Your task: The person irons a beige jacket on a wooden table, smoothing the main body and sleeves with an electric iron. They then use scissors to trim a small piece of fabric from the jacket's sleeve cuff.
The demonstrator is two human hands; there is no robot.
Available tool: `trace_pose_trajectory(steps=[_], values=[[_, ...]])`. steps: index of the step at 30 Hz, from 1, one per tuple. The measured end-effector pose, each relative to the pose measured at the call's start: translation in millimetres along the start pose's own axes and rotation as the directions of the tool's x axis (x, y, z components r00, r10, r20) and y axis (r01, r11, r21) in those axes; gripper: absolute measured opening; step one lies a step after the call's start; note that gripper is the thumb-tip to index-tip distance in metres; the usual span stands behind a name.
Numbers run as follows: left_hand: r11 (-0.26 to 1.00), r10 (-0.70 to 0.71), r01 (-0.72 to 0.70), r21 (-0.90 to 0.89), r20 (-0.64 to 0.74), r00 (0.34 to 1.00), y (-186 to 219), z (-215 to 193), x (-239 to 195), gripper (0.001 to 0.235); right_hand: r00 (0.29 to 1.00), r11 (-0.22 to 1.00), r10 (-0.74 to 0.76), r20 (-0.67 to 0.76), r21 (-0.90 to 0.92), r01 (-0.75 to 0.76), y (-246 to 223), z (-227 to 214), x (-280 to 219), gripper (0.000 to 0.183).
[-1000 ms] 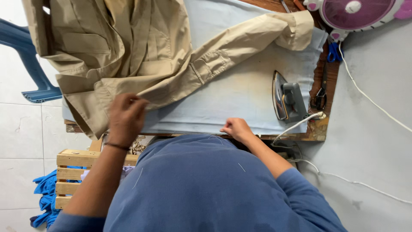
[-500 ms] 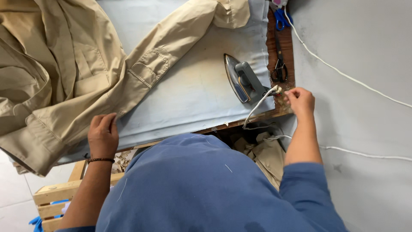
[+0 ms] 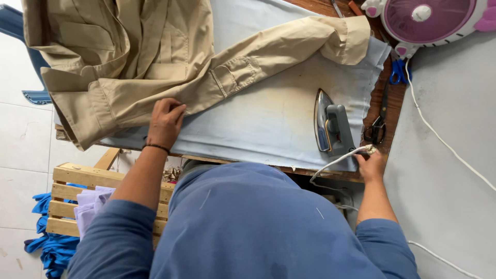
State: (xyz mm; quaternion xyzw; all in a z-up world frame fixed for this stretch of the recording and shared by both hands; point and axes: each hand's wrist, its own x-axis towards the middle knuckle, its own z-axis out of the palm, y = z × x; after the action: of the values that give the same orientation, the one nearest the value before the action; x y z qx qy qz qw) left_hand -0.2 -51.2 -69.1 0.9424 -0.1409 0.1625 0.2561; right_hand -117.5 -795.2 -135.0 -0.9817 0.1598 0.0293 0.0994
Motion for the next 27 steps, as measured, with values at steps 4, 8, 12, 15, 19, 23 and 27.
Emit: trace_pose_trajectory(steps=[4,8,12,15,19,23,27], values=[[0.986,0.086,-0.092,0.137,0.053,0.995,-17.0,29.0,3.9,0.011,0.993,0.999,0.012,-0.116,0.038,-0.008,23.9,0.6,-20.8,0.027],[0.977,0.117,-0.135,0.166,0.117,0.986,-14.1,23.1,12.1,0.012,0.834,0.958,0.268,-0.482,0.228,-0.176,-12.6,-47.6,-60.0,0.013],[0.938,0.042,-0.132,0.32,0.273,0.961,-25.0,23.7,7.5,0.013,0.639,0.949,0.286,-0.714,0.302,-0.087,-141.8,-116.5,-69.7,0.012],[0.982,-0.049,-0.014,0.187,0.329,0.943,-37.7,24.7,6.3,0.011,0.786,0.532,0.406,-0.466,0.82,0.211,-225.2,-109.2,-55.9,0.018],[0.988,-0.132,0.152,-0.028,0.351,0.927,-51.0,19.2,14.4,0.019,0.988,0.518,0.153,-0.004,0.852,-0.077,-354.5,-42.5,-47.7,0.022],[0.909,-0.255,0.339,-0.241,0.32,0.912,-60.5,-0.6,16.2,0.012,0.915,0.531,-0.216,0.341,0.827,-0.183,-456.7,58.6,-53.9,0.037],[0.967,-0.128,0.178,-0.184,0.253,0.959,-63.2,-23.6,19.3,0.009,0.883,0.777,-0.276,0.379,0.629,-0.027,-528.7,84.9,-63.0,0.029]])
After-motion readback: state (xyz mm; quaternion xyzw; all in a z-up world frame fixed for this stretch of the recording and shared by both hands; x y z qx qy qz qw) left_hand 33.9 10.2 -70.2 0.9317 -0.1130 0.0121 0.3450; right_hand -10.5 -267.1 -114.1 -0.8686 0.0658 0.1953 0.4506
